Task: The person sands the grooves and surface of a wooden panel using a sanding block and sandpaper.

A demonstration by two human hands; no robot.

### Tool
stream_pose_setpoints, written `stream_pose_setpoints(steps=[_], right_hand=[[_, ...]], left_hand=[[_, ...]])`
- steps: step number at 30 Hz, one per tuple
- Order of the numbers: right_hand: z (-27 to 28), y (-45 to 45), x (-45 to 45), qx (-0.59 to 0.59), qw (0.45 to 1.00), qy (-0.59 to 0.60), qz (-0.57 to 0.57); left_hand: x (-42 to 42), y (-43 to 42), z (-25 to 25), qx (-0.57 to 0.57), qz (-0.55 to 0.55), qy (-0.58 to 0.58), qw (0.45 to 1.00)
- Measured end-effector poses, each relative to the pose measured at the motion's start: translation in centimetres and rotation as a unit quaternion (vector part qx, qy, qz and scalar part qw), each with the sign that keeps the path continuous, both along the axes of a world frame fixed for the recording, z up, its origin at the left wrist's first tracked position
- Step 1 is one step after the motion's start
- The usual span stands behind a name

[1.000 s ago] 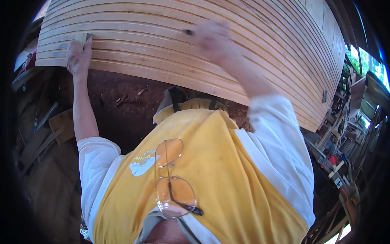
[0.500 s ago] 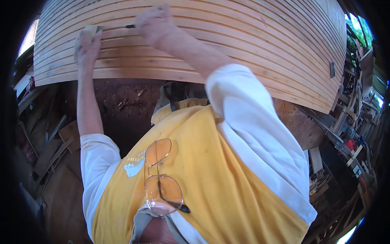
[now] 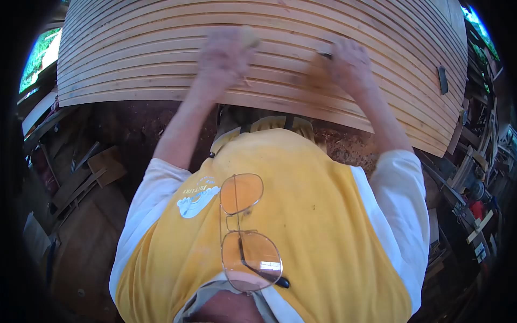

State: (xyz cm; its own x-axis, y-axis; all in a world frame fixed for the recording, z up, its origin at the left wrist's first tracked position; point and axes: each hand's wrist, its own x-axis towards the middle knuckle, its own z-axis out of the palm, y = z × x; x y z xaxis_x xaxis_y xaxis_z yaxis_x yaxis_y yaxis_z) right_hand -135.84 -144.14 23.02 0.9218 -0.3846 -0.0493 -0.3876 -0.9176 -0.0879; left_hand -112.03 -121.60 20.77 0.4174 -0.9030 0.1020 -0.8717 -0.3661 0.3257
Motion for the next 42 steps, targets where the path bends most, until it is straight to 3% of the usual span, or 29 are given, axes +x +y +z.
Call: stream_pose_setpoints(steps=[3, 6, 8, 9, 11, 14, 15, 16, 17, 18, 19, 21, 24, 27, 29, 33, 36, 40, 42], right_hand=[[-1.5, 3.3, 6.1, 0.01, 0.998, -0.036, 0.044], [-0.3, 2.9, 5.1, 0.022, 0.999, -0.011, 0.027], [0.1, 0.2, 1.6, 0.013, 1.0, 0.007, 0.019], [-0.2, -2.2, -1.6, 0.006, 1.0, 0.006, 0.027], [0.6, -5.6, -6.9, -0.014, 0.998, 0.061, 0.006], [0.6, -6.6, -8.1, -0.009, 0.998, 0.05, 0.04], [0.4, -6.2, -7.7, -0.008, 0.998, 0.043, 0.041], [0.2, -5.4, -6.0, 0.005, 0.998, 0.031, 0.056], [0.1, -3.8, -3.3, 0.019, 0.997, 0.02, 0.071], [-0.1, -2.1, -0.1, 0.032, 0.995, 0.01, 0.089], [-0.8, 0.0, 3.2, 0.047, 0.994, -0.027, 0.098], [-1.9, 5.0, 10.5, 0.068, 0.986, -0.106, 0.113], [-2.4, 11.4, 20.8, 0.076, 0.983, -0.097, 0.134], [-2.0, 12.9, 23.2, 0.058, 0.988, -0.075, 0.119], [-1.0, 8.8, 19.4, 0.092, 0.98, 0.027, 0.172], [-0.8, 4.9, 11.0, 0.028, 0.995, 0.007, 0.093], [-0.8, 9.0, 17.1, 0.014, 0.992, -0.003, 0.129], [-3.0, 19.6, 34.1, 0.075, 0.973, -0.117, 0.182], [-1.6, 24.6, 41.5, 0.104, 0.972, -0.078, 0.196]], left_hand=[[5.7, 2.7, 0.5, 0.033, 0.164, -0.078, 0.983], [4.4, 1.4, -0.9, 0.038, 0.197, -0.087, 0.976], [-1.0, -1.4, -0.6, -0.066, 0.008, -0.005, 0.998], [-4.6, -3.5, -2.6, -0.199, -0.001, 0.027, 0.98], [-10.1, -7.2, 0.7, -0.062, -0.024, -0.016, 0.998], [-7.4, -5.5, 0.2, -0.061, 0.016, -0.03, 0.998], [-4.5, -3.5, -1.5, -0.113, 0.022, -0.055, 0.992], [-0.8, -0.6, -3.0, -0.167, 0.025, -0.079, 0.982], [2.1, 1.9, -1.1, 0.004, 0.106, -0.064, 0.992], [5.2, 5.1, -1.4, -0.077, 0.139, -0.124, 0.979], [8.9, 8.2, -2.9, -0.014, 0.198, -0.184, 0.963], [14.1, 11.2, -0.5, 0.111, 0.319, -0.085, 0.937], [16.7, 12.0, 0.5, 0.133, 0.295, -0.07, 0.944], [21.0, 15.8, -0.3, 0.107, 0.339, -0.088, 0.931], [24.9, 21.4, 0.1, 0.14, 0.404, -0.06, 0.902], [28.7, 27.1, -1.3, 0.153, 0.45, -0.088, 0.876], [28.5, 26.5, -1.8, 0.163, 0.463, -0.097, 0.866], [28.1, 26.3, -0.8, 0.156, 0.475, -0.085, 0.862], [27.7, 25.9, -0.2, 0.164, 0.484, -0.067, 0.857]])
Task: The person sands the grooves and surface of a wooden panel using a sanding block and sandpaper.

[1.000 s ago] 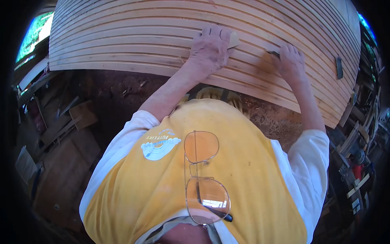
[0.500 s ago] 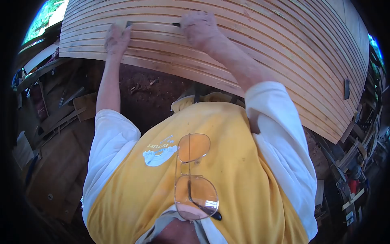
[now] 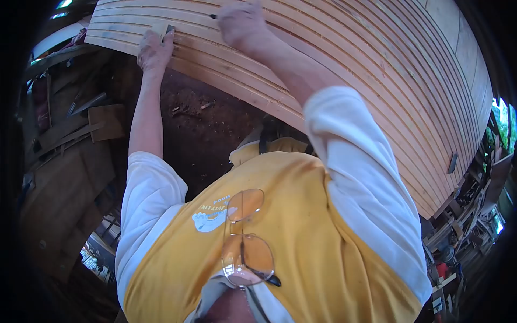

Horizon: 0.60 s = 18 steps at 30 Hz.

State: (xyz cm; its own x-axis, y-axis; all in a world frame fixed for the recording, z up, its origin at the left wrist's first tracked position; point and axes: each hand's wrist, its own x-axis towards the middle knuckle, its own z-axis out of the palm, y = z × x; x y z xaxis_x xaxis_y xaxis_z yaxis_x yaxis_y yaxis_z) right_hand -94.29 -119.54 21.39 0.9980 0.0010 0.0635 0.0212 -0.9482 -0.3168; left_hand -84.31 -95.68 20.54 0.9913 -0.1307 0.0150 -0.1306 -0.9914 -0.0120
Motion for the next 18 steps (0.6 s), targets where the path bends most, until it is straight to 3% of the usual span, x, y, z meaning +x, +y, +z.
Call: stream_pose_setpoints(steps=[4, 5, 8, 10, 13, 14, 16, 18], right_hand=[[-0.4, -1.3, 0.6, 0.012, 0.998, 0.033, 0.053], [-1.3, -3.7, -2.7, 0.007, 0.996, -0.051, 0.079], [1.4, -7.7, -11.1, -0.069, 0.996, 0.047, -0.01], [-0.4, -9.2, -15.0, -0.098, 0.992, -0.049, -0.065], [0.0, -5.8, -11.0, -0.076, 0.994, -0.049, -0.062], [-1.4, -4.7, -7.8, 0.039, 0.986, -0.164, 0.016], [-2.9, 0.0, 0.0, 0.061, 0.98, -0.187, 0.019], [-3.0, 4.9, 7.5, 0.011, 0.99, -0.142, -0.015]], left_hand=[[0.0, 1.0, -0.8, -0.033, -0.035, -0.015, 0.999], [0.1, 1.1, -0.8, -0.043, -0.043, -0.02, 0.998], [0.0, 0.4, -0.6, -0.041, -0.039, -0.025, 0.998], [0.1, 0.5, -0.6, -0.031, -0.022, -0.028, 0.999], [-0.1, 0.0, -0.4, -0.029, -0.033, -0.025, 0.999], [-0.2, 0.0, -0.2, -0.031, -0.032, -0.023, 0.999], [-0.2, 0.3, -0.5, -0.024, -0.035, -0.024, 0.999], [0.1, 0.6, -1.0, -0.012, -0.046, -0.03, 0.998]])
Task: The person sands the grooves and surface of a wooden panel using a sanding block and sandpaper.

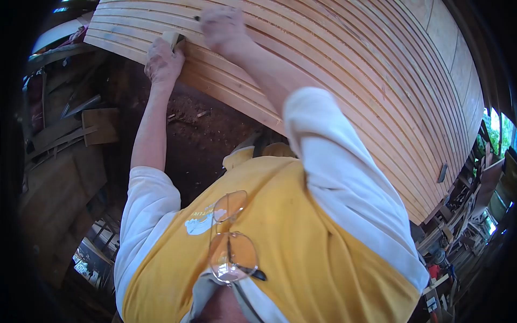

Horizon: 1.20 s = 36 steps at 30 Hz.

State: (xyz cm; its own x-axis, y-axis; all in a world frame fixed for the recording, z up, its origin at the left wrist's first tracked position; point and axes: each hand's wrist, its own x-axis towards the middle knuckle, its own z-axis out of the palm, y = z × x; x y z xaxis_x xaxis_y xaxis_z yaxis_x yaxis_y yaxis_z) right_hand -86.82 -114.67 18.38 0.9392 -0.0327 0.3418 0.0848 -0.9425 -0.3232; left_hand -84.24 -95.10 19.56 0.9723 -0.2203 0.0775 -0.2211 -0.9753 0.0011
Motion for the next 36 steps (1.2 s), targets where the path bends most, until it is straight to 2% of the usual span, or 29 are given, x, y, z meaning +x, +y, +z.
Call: stream_pose_setpoints(steps=[1, 4, 5, 6, 7, 9, 12, 14, 16, 18, 21, 22, 25, 27, 30, 32, 33, 34, 35, 36], right_hand=[[-0.4, 1.5, 2.3, -0.036, 0.999, -0.01, -0.024], [1.8, -0.4, 0.6, 0.002, 0.985, 0.172, 0.023], [-0.3, -2.3, -2.1, 0.008, 0.995, 0.1, 0.023], [1.5, -4.5, -5.9, 0.013, 0.995, 0.088, 0.055], [2.3, -6.3, -8.6, 0.014, 0.983, 0.181, 0.017], [2.4, -8.3, -13.1, -0.097, 0.988, 0.115, -0.024], [2.0, -6.9, -10.8, -0.084, 0.988, 0.124, -0.044], [0.4, -4.4, -5.3, -0.032, 0.998, 0.059, 0.015], [-0.6, -1.0, 1.0, -0.021, 0.998, 0.047, 0.032], [0.7, 3.1, 7.4, 0.03, 0.986, 0.163, 0.002], [0.3, 4.4, 8.8, 0.013, 0.991, 0.136, 0.004], [-1.5, 2.3, 6.8, 0.011, 0.995, 0.04, 0.094], [-0.9, -4.5, -3.9, 0.013, 0.994, -0.029, 0.106], [1.9, -8.2, -11.3, -0.024, 0.996, 0.08, 0.037], [1.9, -8.9, -14.8, -0.095, 0.991, 0.089, -0.041], [1.4, -6.2, -9.7, 0.022, 0.996, 0.089, 0.0], [-0.1, -4.6, -6.0, 0.048, 0.997, 0.024, 0.058], [-2.0, -2.2, -2.4, 0.046, 0.994, -0.046, 0.084], [-2.6, 0.3, 0.9, 0.019, 0.992, -0.097, 0.082], [-1.5, 4.4, 6.8, 0.068, 0.997, 0.038, 0.005]], left_hand=[[-0.1, 0.1, 0.3, -0.009, -0.007, 0.003, 1.0], [-0.7, 0.3, 0.6, -0.024, -0.014, 0.015, 1.0], [-0.5, 0.0, 0.6, -0.022, -0.005, 0.013, 1.0], [-0.3, -0.3, 0.6, -0.021, 0.006, 0.011, 1.0], [-0.3, -0.3, 0.5, -0.026, -0.001, 0.01, 1.0], [-0.3, -0.1, 0.3, -0.03, -0.003, 0.001, 1.0], [-0.7, -0.4, 0.1, -0.045, 0.004, -0.018, 0.999], [-0.4, -0.2, 0.1, -0.046, 0.008, -0.029, 0.998], [-0.4, 0.0, -0.3, -0.035, 0.0, -0.038, 0.999], [-0.5, 0.0, 0.0, -0.052, 0.004, -0.025, 0.998], [-0.4, -0.3, 0.4, -0.072, 0.008, -0.02, 0.997], [-0.6, -0.1, 0.4, -0.075, 0.005, -0.015, 0.997], [-0.4, -0.1, 0.1, -0.061, 0.002, -0.023, 0.998], [-0.4, -0.3, -0.1, -0.059, 0.002, -0.024, 0.998], [-0.4, -0.2, 0.2, -0.035, 0.023, -0.01, 0.999], [-0.3, -0.8, 0.5, -0.012, 0.019, -0.016, 1.0], [-0.6, -0.8, 0.5, 0.002, 0.016, -0.028, 0.999], [-0.7, -0.8, 0.5, 0.015, 0.013, -0.042, 0.999], [-0.3, -0.5, 0.6, 0.008, 0.019, 0.016, 1.0], [-0.5, -0.5, 0.6, -0.009, 0.009, 0.022, 1.0]])
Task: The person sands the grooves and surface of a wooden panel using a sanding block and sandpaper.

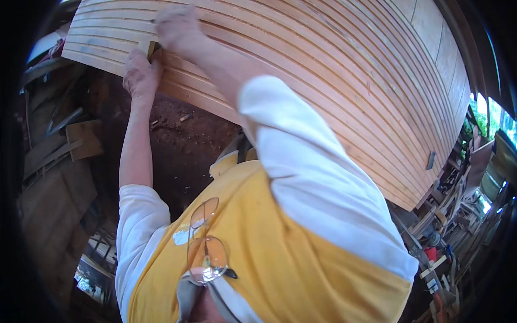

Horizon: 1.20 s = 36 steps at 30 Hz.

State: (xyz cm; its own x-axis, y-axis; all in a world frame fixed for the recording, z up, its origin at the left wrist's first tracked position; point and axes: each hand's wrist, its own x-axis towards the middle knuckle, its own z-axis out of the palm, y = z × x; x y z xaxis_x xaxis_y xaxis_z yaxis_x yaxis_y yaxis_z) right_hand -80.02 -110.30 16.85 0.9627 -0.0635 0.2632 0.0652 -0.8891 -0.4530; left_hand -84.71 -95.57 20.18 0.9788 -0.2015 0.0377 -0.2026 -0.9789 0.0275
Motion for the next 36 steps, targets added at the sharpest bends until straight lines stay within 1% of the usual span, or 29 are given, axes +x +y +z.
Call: stream_pose_setpoints(steps=[3, 5, 6, 7, 8, 9, 10, 13, 14, 15, 16, 17, 20, 21, 22, 24, 25, 26, 29, 30, 31, 32, 34, 35, 36], right_hand=[[2.5, -1.9, -2.3, -0.039, 0.993, 0.087, 0.063], [1.3, -6.4, -8.7, -0.032, 0.998, 0.025, 0.052], [1.1, -9.3, -12.5, -0.015, 0.996, -0.067, 0.059], [1.7, -11.3, -16.3, -0.056, 0.998, -0.012, 0.012], [2.9, -13.2, -20.1, -0.064, 0.998, 0.001, 0.001], [3.1, -14.6, -23.1, -0.106, 0.993, -0.028, -0.038], [3.1, -15.0, -24.2, -0.146, 0.984, -0.061, -0.076], [1.5, -13.4, -20.7, -0.011, 0.993, -0.109, 0.035], [1.2, -11.5, -17.6, 0.007, 0.994, -0.098, 0.044], [-1.2, -9.5, -14.1, 0.049, 0.978, -0.197, 0.054], [-0.5, -7.5, -11.1, -0.01, 0.985, -0.167, 0.045], [1.6, -4.9, -9.5, -0.095, 0.993, -0.046, -0.056], [1.3, -7.3, -12.8, -0.127, 0.99, -0.044, -0.052], [2.8, -10.0, -15.9, -0.073, 0.995, 0.059, -0.031], [1.9, -13.1, -20.2, -0.072, 0.997, 0.011, -0.035], [3.9, -18.8, -30.2, -0.124, 0.986, 0.074, -0.079], [4.6, -21.6, -35.1, -0.191, 0.969, 0.12, -0.1], [5.1, -24.3, -39.7, -0.216, 0.958, 0.149, -0.116], [5.3, -26.8, -43.7, -0.19, 0.969, 0.098, -0.125], [4.7, -25.5, -41.8, -0.174, 0.975, 0.078, -0.11], [3.6, -23.4, -37.7, -0.158, 0.981, 0.058, -0.093], [2.5, -21.6, -33.4, -0.116, 0.993, -0.011, -0.031], [1.2, -17.1, -25.2, -0.052, 0.997, -0.048, -0.038], [1.1, -14.6, -22.6, -0.069, 0.989, -0.092, -0.098], [1.4, -14.3, -22.7, -0.095, 0.985, -0.092, -0.109]], left_hand=[[-0.3, 0.4, 0.5, -0.014, -0.002, -0.005, 1.0], [0.1, 0.0, 0.3, -0.02, 0.001, -0.022, 1.0], [0.1, 0.1, 0.0, -0.016, 0.0, -0.032, 0.999], [0.1, 0.2, -0.4, -0.009, 0.0, -0.041, 0.999], [-0.1, 0.2, -0.8, -0.014, 0.001, -0.037, 0.999], [-0.2, 0.1, -0.8, -0.018, 0.005, -0.035, 0.999], [0.0, 0.2, -0.7, -0.019, 0.01, -0.036, 0.999], [0.1, 0.1, -0.4, 0.001, 0.0, -0.047, 0.999], [0.1, 0.0, -0.1, 0.017, 0.009, -0.028, 0.999], [0.3, -0.2, 0.0, 0.031, 0.018, -0.01, 0.999], [0.5, 0.1, -0.4, 0.039, 0.017, -0.003, 0.999], [0.7, 0.4, -0.7, 0.054, 0.015, 0.001, 0.998], [0.8, 0.8, -0.6, 0.041, 0.003, 0.011, 0.999], [1.0, 0.7, -0.8, 0.036, 0.0, -0.001, 0.999], [1.1, 1.0, -1.3, 0.032, 0.0, -0.012, 0.999], [1.1, 1.1, -1.5, 0.034, 0.004, -0.012, 0.999], [0.9, 0.9, -0.9, 0.038, 0.008, 0.001, 0.999], [0.8, 0.6, -0.7, 0.044, 0.011, 0.013, 0.999], [1.0, 0.6, -0.8, 0.049, 0.022, 0.01, 0.998], [1.2, 0.4, -0.7, 0.05, 0.021, 0.009, 0.999], [1.2, 0.5, -0.7, 0.051, 0.02, 0.01, 0.998], [1.1, 0.7, -0.8, 0.052, 0.021, 0.01, 0.998], [2.0, 1.7, -2.0, 0.051, -0.002, 0.015, 0.999], [2.5, 2.3, -2.2, 0.053, -0.011, 0.013, 0.998], [2.7, 2.4, -2.2, 0.054, -0.012, 0.022, 0.998]])
